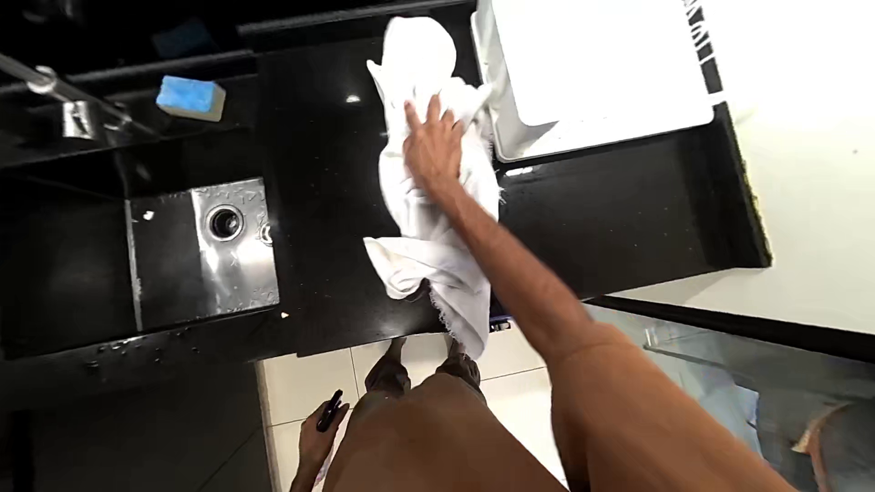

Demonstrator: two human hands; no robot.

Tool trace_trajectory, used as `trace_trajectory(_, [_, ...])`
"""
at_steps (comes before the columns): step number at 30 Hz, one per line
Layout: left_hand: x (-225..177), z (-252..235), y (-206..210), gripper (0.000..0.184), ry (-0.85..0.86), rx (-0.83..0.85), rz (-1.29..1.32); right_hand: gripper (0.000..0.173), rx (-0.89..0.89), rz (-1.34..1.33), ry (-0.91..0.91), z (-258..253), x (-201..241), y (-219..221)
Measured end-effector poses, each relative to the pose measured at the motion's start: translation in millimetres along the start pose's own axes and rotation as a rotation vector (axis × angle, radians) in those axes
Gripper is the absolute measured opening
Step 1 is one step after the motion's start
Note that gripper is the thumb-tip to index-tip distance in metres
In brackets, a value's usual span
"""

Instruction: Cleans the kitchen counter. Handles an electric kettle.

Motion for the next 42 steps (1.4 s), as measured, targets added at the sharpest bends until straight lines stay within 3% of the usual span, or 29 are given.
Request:
trace_trajectory(3, [-24.1,-12.3,19.7,0.049,0.042,0.03,-0.119,0.055,0.048,-0.074,-0.227,109.8,4.4,-11.7])
trace_trajectory(5, [-35.4,-2.2,40.6,0.047,0.004,0.041,-0.096,0.048,0.082,-0.109,-0.291,172.2,-42.3,-26.9])
trace_trajectory(9, [-61.8,10.2,89.0,0.045,-0.003,-0.024,0.061,0.042,-0.025,0.1,0.04,197.8,-259.0,-46.7])
trace_trajectory(12, [-67.2,23.3,132.5,0.045,0.021,-0.002,0.071,0.047,0.097,0.213,0.322,196.8,-422.6,-49.3])
trace_trajectory(13, [-70.5,26.8,144.2,0.044,0.06,0.015,0.008,0.048,0.129,0.205,0.392,193.8,-453.5,-52.5])
trace_trajectory(15, [-80.4,37.2,162.6,0.045,0.135,0.085,-0.181,0.048,0.113,0.22,0.438,191.0,-471.0,-51.8])
trace_trajectory(19, [-95.4,53.0,171.1,0.046,0.212,0.183,-0.332,0.054,0.109,0.163,0.478,214.9,-461.1,-52.9])
trace_trajectory(24, [-81.7,65.8,144.5,0.048,0.2,-0.061,0.015,0.055,0.08,0.115,0.536,287.6,-416.9,-55.6])
trace_trajectory(26, [-69.9,76.6,141.1,0.05,0.16,-0.095,0.026,0.055,0.086,0.129,0.466,298.9,-369.2,-57.4])
trace_trajectory(31, [-36.0,90.3,121.0,0.053,0.155,-0.061,-0.053,0.055,0.095,0.05,0.119,314.3,-172.3,-48.1])
trace_trajectory(35, [-5.8,102.6,79.6,0.048,0.218,-0.176,0.1,0.054,0.095,-0.024,-0.064,309.6,-43.3,-39.0])
trace_trajectory(38, [28.2,102.7,39.4,0.044,0.297,-0.307,0.293,0.055,0.178,-0.063,-0.095,307.3,-17.1,-41.0])
trace_trajectory(42, [80.5,85.6,-19.1,0.039,0.282,-0.298,0.37,0.054,0.251,-0.026,-0.057,297.2,-14.3,-42.3])
Point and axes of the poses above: each hand's wrist, its own z-axis away from the middle knuckle, its own y-axis out of the palm, x = y × z, the point moved 8 cm from there along -z, towards the middle knuckle, and after that the axes turned 12 degrees about z, right-handed, at the moved point
